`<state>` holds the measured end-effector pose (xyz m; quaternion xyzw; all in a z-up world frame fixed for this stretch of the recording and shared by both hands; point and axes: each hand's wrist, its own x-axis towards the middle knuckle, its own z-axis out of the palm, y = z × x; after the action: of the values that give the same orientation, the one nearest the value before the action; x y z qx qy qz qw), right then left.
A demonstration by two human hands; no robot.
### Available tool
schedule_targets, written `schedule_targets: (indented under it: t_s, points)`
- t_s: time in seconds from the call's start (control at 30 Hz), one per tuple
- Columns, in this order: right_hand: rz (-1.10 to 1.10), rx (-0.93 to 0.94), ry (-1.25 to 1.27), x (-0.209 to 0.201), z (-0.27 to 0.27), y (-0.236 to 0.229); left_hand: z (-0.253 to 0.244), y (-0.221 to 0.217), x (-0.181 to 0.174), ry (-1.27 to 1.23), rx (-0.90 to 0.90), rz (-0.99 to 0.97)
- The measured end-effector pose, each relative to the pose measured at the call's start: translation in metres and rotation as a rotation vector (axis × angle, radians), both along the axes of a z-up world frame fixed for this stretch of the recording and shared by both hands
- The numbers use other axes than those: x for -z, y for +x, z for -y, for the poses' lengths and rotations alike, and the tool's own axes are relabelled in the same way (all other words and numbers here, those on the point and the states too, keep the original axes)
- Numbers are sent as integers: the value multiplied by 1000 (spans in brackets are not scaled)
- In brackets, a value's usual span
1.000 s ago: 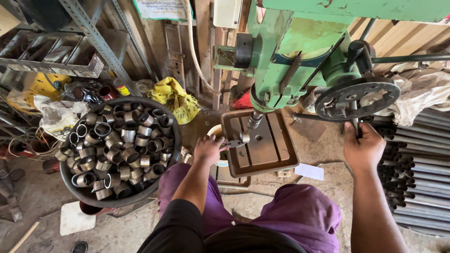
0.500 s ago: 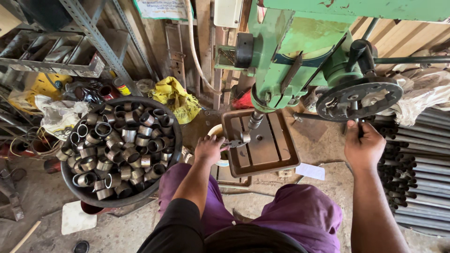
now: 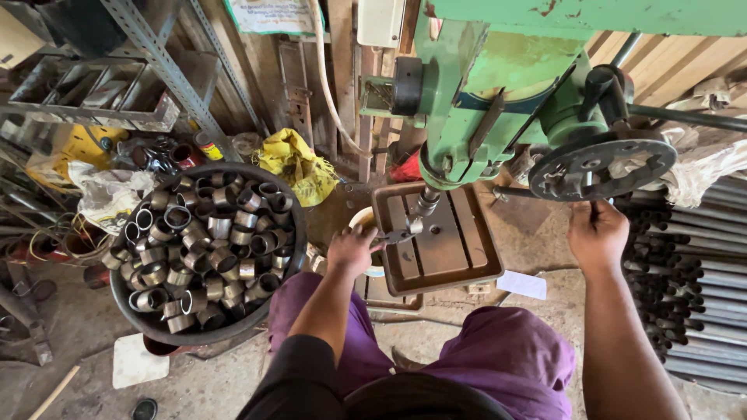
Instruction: The person operates a drill press to drill holes into small metal cylindrical parts. They pick parts from a bucket, position them under the drill bit, lower the drill using the handwheel, and then return the finished parts to the bucket.
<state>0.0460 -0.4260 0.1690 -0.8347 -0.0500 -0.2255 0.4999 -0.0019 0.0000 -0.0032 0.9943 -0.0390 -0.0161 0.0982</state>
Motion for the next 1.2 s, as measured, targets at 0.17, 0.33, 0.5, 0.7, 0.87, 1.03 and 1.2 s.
schedule_targets:
  t_s: [0.17, 0.33, 0.5, 0.7, 0.87, 1.03, 1.2]
  points:
    - [-118, -44, 105, 1, 7, 7, -4, 3, -1, 24, 33, 24]
    - [-140, -57, 262, 6, 16, 13, -5, 6, 2, 52, 54, -59]
    - [-49, -13, 242, 36, 35, 48, -5, 5, 5, 30, 46, -57]
    - [25, -412, 836, -13, 12, 86, -4, 5, 1, 33, 10, -74]
    - [205, -567, 771, -91, -27, 145, -3, 3, 0, 51, 24, -10]
    - [-23, -683, 1141, -120, -34, 136, -5, 3, 3, 39, 20, -3]
    - [-160, -539, 1128, -147, -17, 122, -9, 8, 13, 53, 36, 53]
